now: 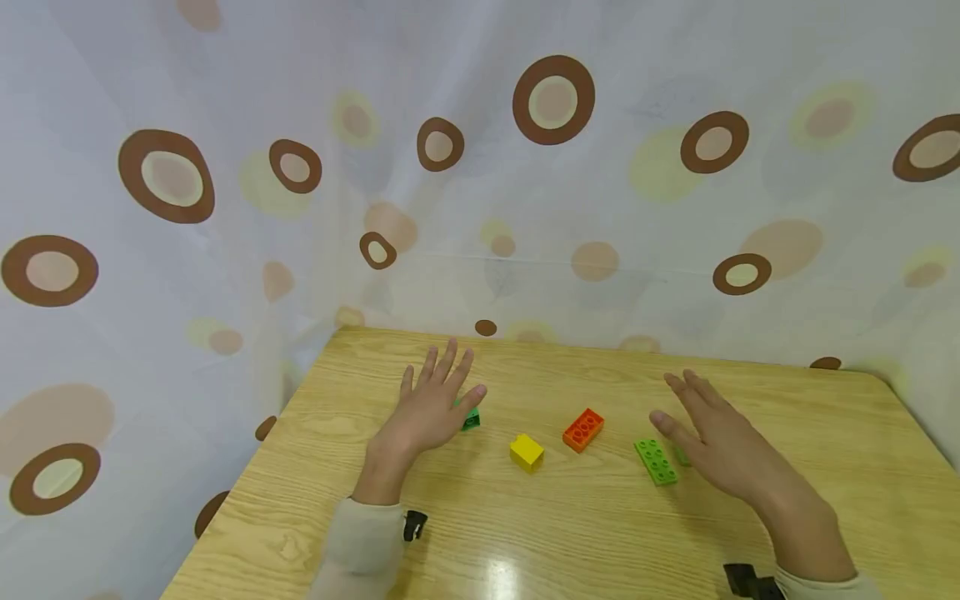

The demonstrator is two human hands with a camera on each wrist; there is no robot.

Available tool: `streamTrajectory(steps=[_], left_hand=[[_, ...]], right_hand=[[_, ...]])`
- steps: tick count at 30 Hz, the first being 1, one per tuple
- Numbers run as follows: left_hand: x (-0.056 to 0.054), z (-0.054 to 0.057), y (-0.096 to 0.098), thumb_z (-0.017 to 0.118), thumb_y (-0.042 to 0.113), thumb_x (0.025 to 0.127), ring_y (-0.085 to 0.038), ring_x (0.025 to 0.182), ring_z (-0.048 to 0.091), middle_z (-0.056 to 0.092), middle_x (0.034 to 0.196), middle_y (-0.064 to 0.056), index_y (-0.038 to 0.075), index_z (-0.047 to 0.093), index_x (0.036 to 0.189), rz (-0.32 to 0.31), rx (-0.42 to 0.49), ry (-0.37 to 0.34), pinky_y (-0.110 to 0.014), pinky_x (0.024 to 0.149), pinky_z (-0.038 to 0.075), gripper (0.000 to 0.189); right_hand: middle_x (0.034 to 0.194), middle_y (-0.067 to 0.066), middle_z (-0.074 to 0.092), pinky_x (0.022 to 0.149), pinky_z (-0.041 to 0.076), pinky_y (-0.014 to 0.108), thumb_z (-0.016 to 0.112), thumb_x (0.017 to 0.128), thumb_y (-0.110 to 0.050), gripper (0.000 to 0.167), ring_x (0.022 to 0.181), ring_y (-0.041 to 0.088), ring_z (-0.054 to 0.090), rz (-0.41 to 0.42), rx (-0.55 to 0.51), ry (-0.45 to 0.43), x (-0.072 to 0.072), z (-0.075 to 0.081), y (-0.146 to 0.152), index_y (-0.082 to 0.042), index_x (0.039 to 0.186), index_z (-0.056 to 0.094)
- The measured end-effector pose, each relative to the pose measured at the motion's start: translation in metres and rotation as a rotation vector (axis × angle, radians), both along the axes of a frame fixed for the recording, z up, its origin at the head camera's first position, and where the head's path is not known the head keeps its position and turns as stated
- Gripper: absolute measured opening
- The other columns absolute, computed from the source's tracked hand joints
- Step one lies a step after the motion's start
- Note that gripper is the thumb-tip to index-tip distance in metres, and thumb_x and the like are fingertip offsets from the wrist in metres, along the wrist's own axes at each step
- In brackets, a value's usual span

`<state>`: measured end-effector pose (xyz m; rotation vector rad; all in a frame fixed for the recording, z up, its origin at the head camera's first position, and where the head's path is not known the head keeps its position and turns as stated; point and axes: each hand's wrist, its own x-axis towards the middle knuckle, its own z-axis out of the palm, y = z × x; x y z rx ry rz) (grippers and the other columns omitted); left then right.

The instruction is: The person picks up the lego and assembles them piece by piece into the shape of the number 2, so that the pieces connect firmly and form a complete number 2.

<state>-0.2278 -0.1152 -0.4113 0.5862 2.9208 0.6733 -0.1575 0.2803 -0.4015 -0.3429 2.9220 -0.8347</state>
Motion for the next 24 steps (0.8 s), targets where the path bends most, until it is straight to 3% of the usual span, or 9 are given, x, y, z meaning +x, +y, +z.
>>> streamTrajectory(steps=[3,7,10,13,16,19,24], left_hand=[[-0.005,-0.009,-0.001,0.039,0.052,0.114,-0.034,0.163,-0.008,-0.003,0.178,-0.006,0.020,0.014,0.171,-0.018,0.016,-0.021,-0.068,0.126,-0.002,0.071],[-0.012,-0.022,-0.005,0.041,0.049,0.114,-0.040,0.163,-0.001,0.003,0.178,-0.012,0.016,0.017,0.171,-0.012,0.015,-0.068,-0.070,0.125,0.002,0.070],[-0.016,-0.028,-0.006,0.042,0.046,0.114,-0.044,0.161,0.010,0.013,0.176,-0.016,0.016,0.027,0.169,-0.004,0.014,-0.101,-0.071,0.124,0.005,0.065],[-0.018,-0.031,-0.005,0.046,0.039,0.114,-0.043,0.158,0.025,0.030,0.171,-0.018,0.017,0.042,0.164,-0.018,0.012,-0.111,-0.072,0.124,0.009,0.054],[-0.020,-0.034,-0.002,0.053,0.029,0.113,-0.038,0.153,0.038,0.044,0.164,-0.017,0.018,0.055,0.156,-0.043,-0.022,-0.104,-0.073,0.122,0.015,0.044],[-0.021,-0.037,0.001,0.060,0.021,0.110,-0.035,0.148,0.047,0.056,0.155,-0.013,0.018,0.063,0.148,-0.057,-0.056,-0.079,-0.072,0.121,0.020,0.038],[-0.020,-0.041,0.003,0.067,0.017,0.105,-0.036,0.130,0.061,0.067,0.137,-0.012,0.015,0.069,0.137,-0.052,-0.039,-0.043,-0.064,0.114,0.039,0.032]], right_hand=[[0.170,0.033,0.015,0.108,0.025,0.082,0.054,0.108,-0.055,0.083,0.151,0.063,0.019,0.040,-0.032,-0.025,-0.003,-0.005,-0.005,-0.003,0.166,0.027],[0.164,0.037,0.028,0.105,0.036,0.078,0.063,0.105,-0.050,0.081,0.145,0.063,0.032,0.069,0.009,-0.051,-0.007,-0.017,-0.010,0.002,0.161,0.036],[0.145,0.037,0.052,0.096,0.050,0.068,0.070,0.102,-0.043,0.075,0.129,0.056,0.054,0.067,0.060,-0.086,-0.010,-0.026,-0.012,0.008,0.152,0.047],[0.122,0.027,0.066,0.085,0.058,0.057,0.076,0.099,-0.037,0.063,0.106,0.042,0.068,0.065,0.124,-0.100,-0.014,-0.033,-0.016,0.008,0.138,0.059],[0.105,0.014,0.067,0.076,0.058,0.048,0.082,0.094,-0.031,0.045,0.087,0.026,0.065,0.086,0.162,-0.056,-0.015,-0.038,-0.019,0.001,0.123,0.069],[0.098,0.006,0.061,0.071,0.054,0.042,0.086,0.090,-0.023,0.031,0.081,0.018,0.057,0.126,0.173,0.001,-0.013,-0.042,-0.023,-0.007,0.113,0.073],[0.098,-0.001,0.060,0.073,0.054,0.039,0.091,0.083,-0.013,0.030,0.083,0.017,0.059,0.207,0.175,0.059,-0.015,-0.048,-0.029,-0.013,0.108,0.074]])
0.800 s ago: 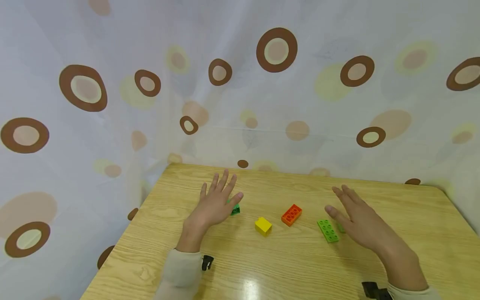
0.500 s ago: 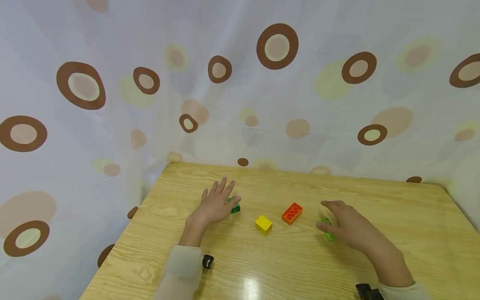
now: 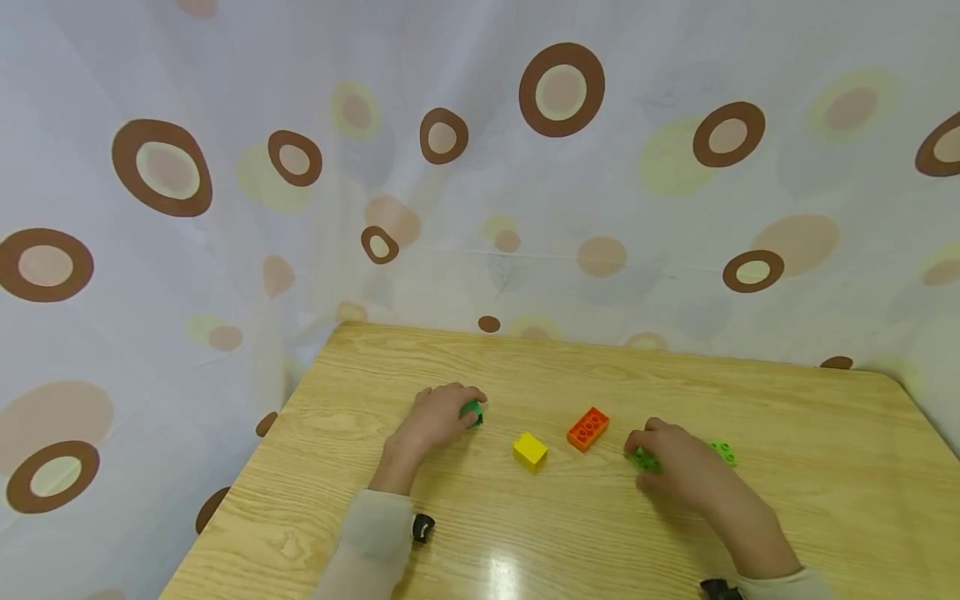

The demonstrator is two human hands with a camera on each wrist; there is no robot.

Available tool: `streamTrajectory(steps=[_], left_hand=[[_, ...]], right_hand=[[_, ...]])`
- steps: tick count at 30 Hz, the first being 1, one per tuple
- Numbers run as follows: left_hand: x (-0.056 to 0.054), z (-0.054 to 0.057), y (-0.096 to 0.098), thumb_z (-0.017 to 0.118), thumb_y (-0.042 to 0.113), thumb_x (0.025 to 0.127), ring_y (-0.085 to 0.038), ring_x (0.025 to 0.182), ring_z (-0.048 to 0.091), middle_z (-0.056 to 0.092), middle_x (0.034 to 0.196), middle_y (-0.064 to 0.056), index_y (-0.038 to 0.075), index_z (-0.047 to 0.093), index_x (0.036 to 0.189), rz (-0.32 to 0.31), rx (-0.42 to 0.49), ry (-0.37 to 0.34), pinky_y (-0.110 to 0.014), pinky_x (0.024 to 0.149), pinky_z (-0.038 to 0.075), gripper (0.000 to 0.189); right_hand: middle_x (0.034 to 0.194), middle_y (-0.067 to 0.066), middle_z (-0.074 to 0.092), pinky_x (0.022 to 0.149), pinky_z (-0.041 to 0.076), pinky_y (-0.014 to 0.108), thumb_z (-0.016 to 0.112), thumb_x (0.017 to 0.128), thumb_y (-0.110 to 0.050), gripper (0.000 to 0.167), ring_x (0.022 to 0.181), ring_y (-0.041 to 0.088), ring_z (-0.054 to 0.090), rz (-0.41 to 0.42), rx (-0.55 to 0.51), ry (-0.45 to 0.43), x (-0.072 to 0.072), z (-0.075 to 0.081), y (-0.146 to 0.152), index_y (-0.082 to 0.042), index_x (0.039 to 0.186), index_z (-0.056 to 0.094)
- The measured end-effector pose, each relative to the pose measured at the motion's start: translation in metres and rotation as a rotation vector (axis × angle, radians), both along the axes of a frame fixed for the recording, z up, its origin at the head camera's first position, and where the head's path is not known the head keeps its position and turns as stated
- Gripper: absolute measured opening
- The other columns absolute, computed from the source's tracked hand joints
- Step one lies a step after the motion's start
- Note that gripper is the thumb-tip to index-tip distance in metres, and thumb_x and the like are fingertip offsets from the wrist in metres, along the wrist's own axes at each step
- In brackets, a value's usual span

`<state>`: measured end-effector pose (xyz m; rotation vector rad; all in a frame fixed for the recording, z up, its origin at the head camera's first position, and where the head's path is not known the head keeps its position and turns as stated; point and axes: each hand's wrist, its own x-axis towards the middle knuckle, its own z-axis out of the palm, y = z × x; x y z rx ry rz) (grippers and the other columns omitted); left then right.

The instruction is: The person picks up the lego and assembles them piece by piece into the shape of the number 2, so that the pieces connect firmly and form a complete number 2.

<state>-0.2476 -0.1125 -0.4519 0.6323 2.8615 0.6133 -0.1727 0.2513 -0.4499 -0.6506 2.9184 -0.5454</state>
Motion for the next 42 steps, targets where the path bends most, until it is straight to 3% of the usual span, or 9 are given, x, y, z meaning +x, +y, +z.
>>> streamTrajectory(steps=[5,12,17,22,26,31,35,42], left_hand=[[0.004,0.001,-0.001,0.077,0.015,0.099,-0.030,0.108,0.064,0.063,0.129,-0.013,0.010,0.070,0.134,0.014,0.092,-0.021,-0.048,0.097,0.056,0.036],[0.003,-0.001,-0.001,0.083,0.013,0.094,-0.024,0.099,0.060,0.058,0.123,-0.012,0.008,0.072,0.123,0.008,0.154,-0.046,-0.039,0.091,0.056,0.031],[0.002,0.000,0.002,0.084,0.013,0.093,-0.022,0.095,0.056,0.059,0.116,-0.011,0.009,0.071,0.118,-0.017,0.157,-0.070,-0.038,0.088,0.055,0.029],[0.004,0.010,0.003,0.078,0.010,0.097,-0.023,0.099,0.057,0.060,0.119,-0.011,0.009,0.070,0.127,-0.073,0.177,-0.082,-0.039,0.090,0.054,0.031],[0.007,0.021,0.006,0.076,0.009,0.099,-0.021,0.101,0.059,0.062,0.122,-0.008,0.009,0.068,0.134,-0.134,0.209,-0.053,-0.036,0.092,0.055,0.036],[0.010,0.026,0.017,0.079,0.015,0.097,-0.015,0.104,0.063,0.065,0.130,0.000,0.014,0.063,0.143,-0.223,0.275,-0.024,-0.033,0.094,0.056,0.049],[0.016,0.029,0.033,0.080,0.017,0.096,-0.012,0.103,0.065,0.066,0.135,0.003,0.016,0.062,0.144,-0.276,0.323,-0.043,-0.031,0.095,0.056,0.051],[0.039,0.027,0.077,0.083,0.020,0.094,-0.003,0.104,0.065,0.070,0.125,0.003,0.010,0.066,0.138,-0.402,0.289,-0.011,-0.018,0.092,0.053,0.048]], right_hand=[[0.098,-0.005,0.059,0.075,0.056,0.039,0.092,0.078,-0.005,0.033,0.087,0.018,0.062,0.040,-0.009,0.040,-0.001,-0.007,-0.005,-0.016,0.102,0.072],[0.102,-0.005,0.059,0.080,0.058,0.039,0.090,0.077,0.006,0.040,0.094,0.019,0.065,0.103,-0.084,0.055,-0.005,-0.012,-0.010,-0.016,0.102,0.067],[0.111,-0.003,0.063,0.084,0.058,0.040,0.084,0.081,0.008,0.043,0.099,0.021,0.066,0.118,-0.147,0.017,-0.006,-0.015,-0.010,-0.012,0.116,0.068],[0.118,0.002,0.064,0.087,0.059,0.043,0.088,0.083,-0.004,0.052,0.104,0.026,0.068,0.096,-0.171,-0.037,-0.004,-0.019,0.001,-0.006,0.130,0.066],[0.110,-0.001,0.065,0.085,0.057,0.040,0.093,0.081,-0.020,0.049,0.099,0.021,0.065,0.036,-0.157,-0.056,-0.003,-0.022,0.013,-0.006,0.122,0.070],[0.099,-0.003,0.062,0.074,0.053,0.031,0.092,0.083,-0.024,0.039,0.087,0.011,0.056,-0.004,-0.188,-0.111,-0.005,-0.025,0.020,-0.008,0.112,0.072],[0.093,-0.004,0.060,0.067,0.049,0.028,0.088,0.088,-0.023,0.034,0.078,0.007,0.052,0.052,-0.255,-0.142,-0.007,-0.025,0.019,-0.008,0.114,0.072],[0.079,-0.007,0.058,0.061,0.046,0.026,0.084,0.092,-0.022,0.029,0.065,0.004,0.049,0.110,-0.323,-0.206,-0.009,-0.024,0.014,-0.009,0.115,0.070]])
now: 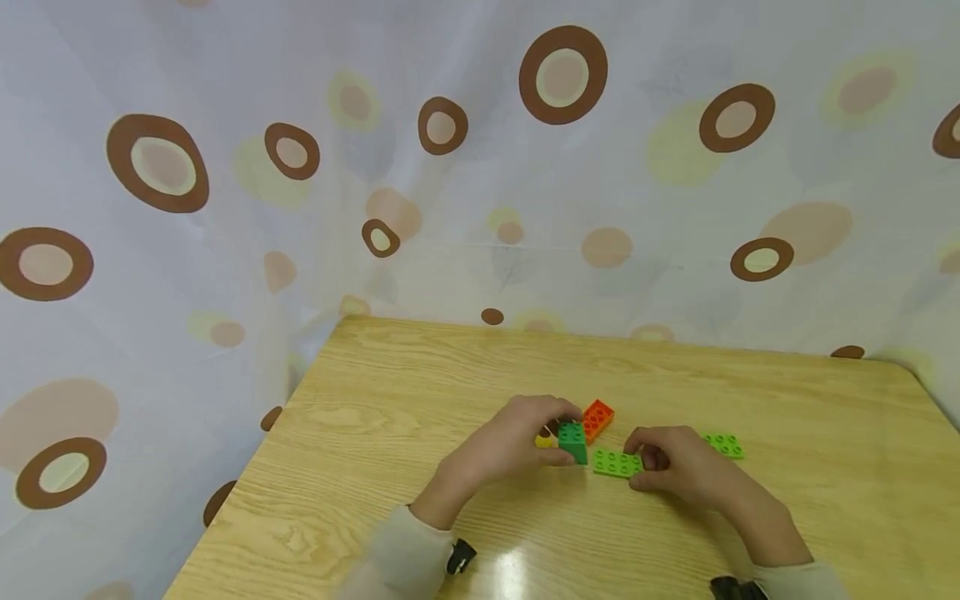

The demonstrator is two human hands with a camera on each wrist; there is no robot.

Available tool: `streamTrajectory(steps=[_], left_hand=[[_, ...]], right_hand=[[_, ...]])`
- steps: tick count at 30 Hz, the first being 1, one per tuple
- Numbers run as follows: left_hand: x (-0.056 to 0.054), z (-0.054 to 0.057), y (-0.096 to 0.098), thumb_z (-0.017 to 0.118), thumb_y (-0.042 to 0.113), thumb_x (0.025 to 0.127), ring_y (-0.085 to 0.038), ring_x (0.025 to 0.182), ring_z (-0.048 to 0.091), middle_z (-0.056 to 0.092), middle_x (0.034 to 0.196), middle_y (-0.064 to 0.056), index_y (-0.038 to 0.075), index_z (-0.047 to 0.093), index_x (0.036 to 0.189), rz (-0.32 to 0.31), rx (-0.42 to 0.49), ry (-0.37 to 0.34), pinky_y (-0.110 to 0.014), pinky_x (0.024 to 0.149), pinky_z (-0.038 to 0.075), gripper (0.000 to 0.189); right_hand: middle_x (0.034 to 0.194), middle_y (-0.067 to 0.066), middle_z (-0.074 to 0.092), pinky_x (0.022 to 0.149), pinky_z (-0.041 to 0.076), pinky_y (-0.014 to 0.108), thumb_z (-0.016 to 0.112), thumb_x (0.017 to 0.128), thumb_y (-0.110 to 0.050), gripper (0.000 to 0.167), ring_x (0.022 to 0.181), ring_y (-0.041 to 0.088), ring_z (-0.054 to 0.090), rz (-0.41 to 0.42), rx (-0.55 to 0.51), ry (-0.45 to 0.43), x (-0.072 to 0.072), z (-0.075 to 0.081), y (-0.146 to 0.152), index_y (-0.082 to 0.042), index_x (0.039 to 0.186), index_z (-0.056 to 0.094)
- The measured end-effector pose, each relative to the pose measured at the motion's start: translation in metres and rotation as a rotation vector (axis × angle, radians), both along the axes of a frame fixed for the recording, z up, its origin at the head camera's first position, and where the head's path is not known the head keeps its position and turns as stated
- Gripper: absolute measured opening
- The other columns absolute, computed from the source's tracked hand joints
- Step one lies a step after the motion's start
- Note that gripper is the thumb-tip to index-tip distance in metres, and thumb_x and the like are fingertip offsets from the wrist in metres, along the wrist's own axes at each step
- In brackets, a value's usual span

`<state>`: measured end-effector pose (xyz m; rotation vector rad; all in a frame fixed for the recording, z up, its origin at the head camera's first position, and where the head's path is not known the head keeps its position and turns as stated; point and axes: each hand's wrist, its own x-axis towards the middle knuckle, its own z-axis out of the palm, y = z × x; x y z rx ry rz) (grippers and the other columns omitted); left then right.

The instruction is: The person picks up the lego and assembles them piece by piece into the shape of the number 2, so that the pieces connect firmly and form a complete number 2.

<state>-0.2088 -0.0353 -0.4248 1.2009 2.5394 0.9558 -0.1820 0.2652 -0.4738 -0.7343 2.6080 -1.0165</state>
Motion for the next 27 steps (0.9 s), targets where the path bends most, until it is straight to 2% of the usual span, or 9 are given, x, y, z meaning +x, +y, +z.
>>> streamTrajectory(steps=[2,4,7,10,14,19,27], left_hand=[[0.005,-0.006,0.011,0.084,0.020,0.093,0.000,0.102,0.064,0.071,0.119,0.005,0.010,0.068,0.133,-0.003,0.007,0.007,-0.017,0.091,0.052,0.044],[0.010,-0.011,0.019,0.085,0.018,0.092,0.001,0.100,0.064,0.071,0.115,0.006,0.011,0.070,0.129,0.021,0.021,0.012,-0.016,0.091,0.052,0.041],[0.014,-0.019,0.027,0.087,0.015,0.091,0.001,0.100,0.063,0.070,0.113,0.007,0.011,0.071,0.127,0.058,0.036,0.019,-0.015,0.090,0.051,0.040],[0.016,-0.023,0.033,0.087,0.014,0.090,0.001,0.099,0.063,0.070,0.114,0.006,0.011,0.071,0.127,0.069,0.020,0.020,-0.013,0.087,0.050,0.040],[0.019,-0.024,0.038,0.087,0.015,0.091,0.000,0.096,0.062,0.071,0.116,0.006,0.013,0.072,0.128,0.070,-0.043,0.031,-0.011,0.081,0.048,0.040],[0.021,-0.021,0.043,0.087,0.016,0.090,0.000,0.090,0.059,0.070,0.117,0.006,0.015,0.072,0.127,0.105,-0.093,0.061,-0.012,0.075,0.047,0.039],[0.018,-0.024,0.048,0.086,0.016,0.091,0.001,0.089,0.058,0.071,0.116,0.007,0.017,0.072,0.125,0.134,-0.131,0.067,-0.013,0.075,0.047,0.037]], right_hand=[[0.079,-0.007,0.058,0.061,0.046,0.026,0.084,0.092,-0.021,0.029,0.065,0.004,0.050,0.001,-0.003,-0.007,-0.001,0.001,0.000,-0.009,0.114,0.071],[0.078,-0.006,0.059,0.062,0.046,0.026,0.084,0.092,-0.021,0.028,0.065,0.005,0.051,0.007,-0.012,-0.016,-0.001,0.001,-0.001,-0.009,0.114,0.071],[0.078,-0.006,0.059,0.063,0.047,0.026,0.084,0.092,-0.022,0.028,0.065,0.005,0.051,0.032,-0.030,-0.026,-0.001,0.001,-0.003,-0.009,0.114,0.071],[0.078,-0.006,0.059,0.063,0.047,0.026,0.084,0.093,-0.023,0.027,0.065,0.005,0.051,0.048,-0.044,-0.034,0.000,0.002,-0.006,-0.010,0.113,0.071],[0.078,-0.005,0.059,0.062,0.046,0.026,0.084,0.093,-0.022,0.027,0.065,0.005,0.051,0.048,-0.052,-0.046,0.002,0.004,-0.009,-0.009,0.113,0.071],[0.079,-0.005,0.058,0.062,0.045,0.026,0.084,0.092,-0.020,0.027,0.065,0.005,0.050,0.036,-0.043,-0.037,0.004,0.008,-0.010,-0.009,0.113,0.071],[0.078,-0.006,0.059,0.062,0.045,0.026,0.082,0.095,-0.022,0.025,0.066,0.006,0.051,0.046,-0.020,-0.048,0.006,0.012,-0.014,-0.008,0.114,0.072]])
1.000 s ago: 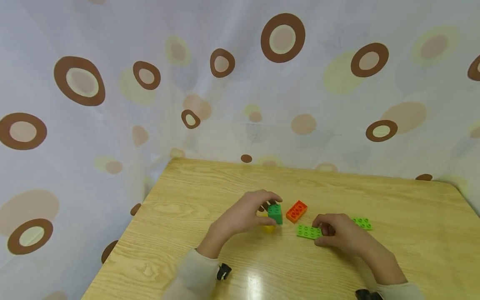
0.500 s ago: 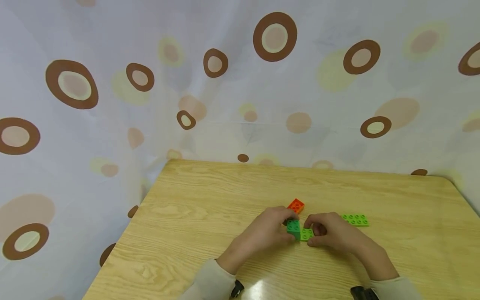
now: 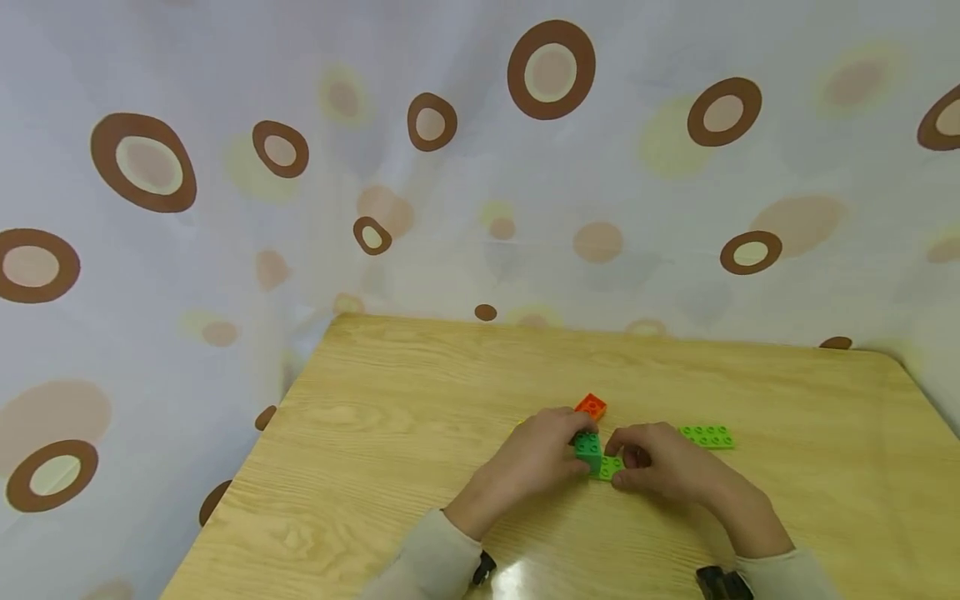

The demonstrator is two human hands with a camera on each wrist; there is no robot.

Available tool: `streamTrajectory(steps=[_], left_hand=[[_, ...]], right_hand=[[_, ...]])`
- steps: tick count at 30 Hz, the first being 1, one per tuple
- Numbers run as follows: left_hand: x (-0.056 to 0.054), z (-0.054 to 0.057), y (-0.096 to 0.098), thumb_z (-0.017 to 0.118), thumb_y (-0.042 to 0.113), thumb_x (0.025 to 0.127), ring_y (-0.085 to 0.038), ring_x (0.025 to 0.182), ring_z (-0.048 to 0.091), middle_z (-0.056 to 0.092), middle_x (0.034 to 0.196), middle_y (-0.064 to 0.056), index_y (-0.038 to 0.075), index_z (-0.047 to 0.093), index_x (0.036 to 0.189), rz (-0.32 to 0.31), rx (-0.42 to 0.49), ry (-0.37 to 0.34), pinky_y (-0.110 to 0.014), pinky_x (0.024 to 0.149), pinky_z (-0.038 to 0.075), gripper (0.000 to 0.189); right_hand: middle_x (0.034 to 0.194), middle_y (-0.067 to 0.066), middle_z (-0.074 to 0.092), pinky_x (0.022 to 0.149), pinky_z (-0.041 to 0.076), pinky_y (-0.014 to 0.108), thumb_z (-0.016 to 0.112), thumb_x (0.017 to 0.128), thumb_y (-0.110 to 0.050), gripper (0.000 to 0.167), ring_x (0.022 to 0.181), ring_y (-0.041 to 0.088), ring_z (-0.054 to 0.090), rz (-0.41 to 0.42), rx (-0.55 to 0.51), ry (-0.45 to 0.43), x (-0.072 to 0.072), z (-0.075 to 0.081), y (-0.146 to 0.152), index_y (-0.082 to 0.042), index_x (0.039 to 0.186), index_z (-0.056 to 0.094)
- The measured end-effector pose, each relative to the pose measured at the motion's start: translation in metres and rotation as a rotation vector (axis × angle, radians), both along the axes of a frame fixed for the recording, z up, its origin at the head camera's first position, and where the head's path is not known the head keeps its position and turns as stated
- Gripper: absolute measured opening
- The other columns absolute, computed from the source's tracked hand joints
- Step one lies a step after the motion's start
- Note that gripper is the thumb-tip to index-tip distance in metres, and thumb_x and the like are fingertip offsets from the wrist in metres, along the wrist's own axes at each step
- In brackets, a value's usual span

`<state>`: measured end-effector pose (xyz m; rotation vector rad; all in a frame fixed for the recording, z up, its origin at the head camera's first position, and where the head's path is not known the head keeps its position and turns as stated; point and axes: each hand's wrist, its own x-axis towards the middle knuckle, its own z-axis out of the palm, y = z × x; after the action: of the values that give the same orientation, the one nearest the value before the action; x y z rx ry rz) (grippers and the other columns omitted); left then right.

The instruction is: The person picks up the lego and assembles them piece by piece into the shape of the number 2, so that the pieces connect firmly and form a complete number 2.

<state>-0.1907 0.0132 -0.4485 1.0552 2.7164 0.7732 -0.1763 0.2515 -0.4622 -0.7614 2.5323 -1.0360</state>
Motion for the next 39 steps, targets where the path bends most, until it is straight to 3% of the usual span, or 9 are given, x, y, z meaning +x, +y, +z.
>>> streamTrajectory(steps=[8,12,23,30,34,39], left_hand=[[-0.007,0.000,-0.002,0.087,0.013,0.089,-0.001,0.090,0.059,0.073,0.111,0.008,0.017,0.074,0.121,-0.023,-0.051,0.041,-0.013,0.076,0.048,0.034],[-0.010,0.001,-0.003,0.088,0.013,0.089,-0.002,0.086,0.059,0.073,0.105,0.007,0.015,0.076,0.116,-0.024,-0.048,0.051,-0.014,0.075,0.048,0.030],[-0.005,0.006,0.008,0.094,0.016,0.082,-0.001,0.076,0.055,0.068,0.087,0.012,0.016,0.076,0.099,-0.042,-0.062,0.086,-0.013,0.068,0.043,0.025],[-0.004,0.009,0.017,0.091,0.012,0.084,-0.002,0.074,0.055,0.071,0.088,0.009,0.014,0.077,0.100,-0.046,-0.068,0.118,-0.012,0.066,0.042,0.021],[-0.004,0.004,0.017,0.091,0.013,0.084,-0.001,0.076,0.055,0.073,0.091,0.007,0.012,0.078,0.103,-0.038,-0.049,0.088,-0.012,0.067,0.043,0.023],[-0.004,-0.010,0.011,0.090,0.016,0.087,-0.001,0.079,0.056,0.073,0.095,0.009,0.013,0.078,0.107,-0.032,-0.021,0.051,-0.013,0.070,0.044,0.024]], right_hand=[[0.073,-0.009,0.057,0.061,0.045,0.025,0.080,0.096,-0.018,0.021,0.062,0.003,0.048,0.008,0.046,0.103,-0.001,0.005,-0.011,-0.007,0.112,0.072],[0.078,-0.009,0.059,0.062,0.046,0.025,0.080,0.096,-0.017,0.021,0.067,0.004,0.050,-0.014,0.041,0.138,0.001,0.003,-0.012,-0.006,0.112,0.073],[0.078,-0.007,0.057,0.062,0.044,0.026,0.081,0.095,-0.016,0.016,0.065,0.004,0.048,-0.040,-0.025,0.124,0.009,0.001,-0.003,-0.010,0.107,0.073],[0.077,-0.007,0.057,0.062,0.044,0.026,0.083,0.094,-0.019,0.016,0.066,0.005,0.049,-0.054,-0.013,0.139,0.008,0.006,0.002,-0.014,0.103,0.071],[0.077,-0.007,0.057,0.063,0.045,0.027,0.083,0.094,-0.019,0.017,0.066,0.005,0.049,-0.054,-0.012,0.129,0.008,0.002,0.004,-0.012,0.103,0.070],[0.077,-0.007,0.056,0.064,0.045,0.026,0.082,0.094,-0.019,0.018,0.066,0.004,0.048,-0.074,-0.038,0.147,0.013,-0.010,0.001,-0.012,0.106,0.071]])
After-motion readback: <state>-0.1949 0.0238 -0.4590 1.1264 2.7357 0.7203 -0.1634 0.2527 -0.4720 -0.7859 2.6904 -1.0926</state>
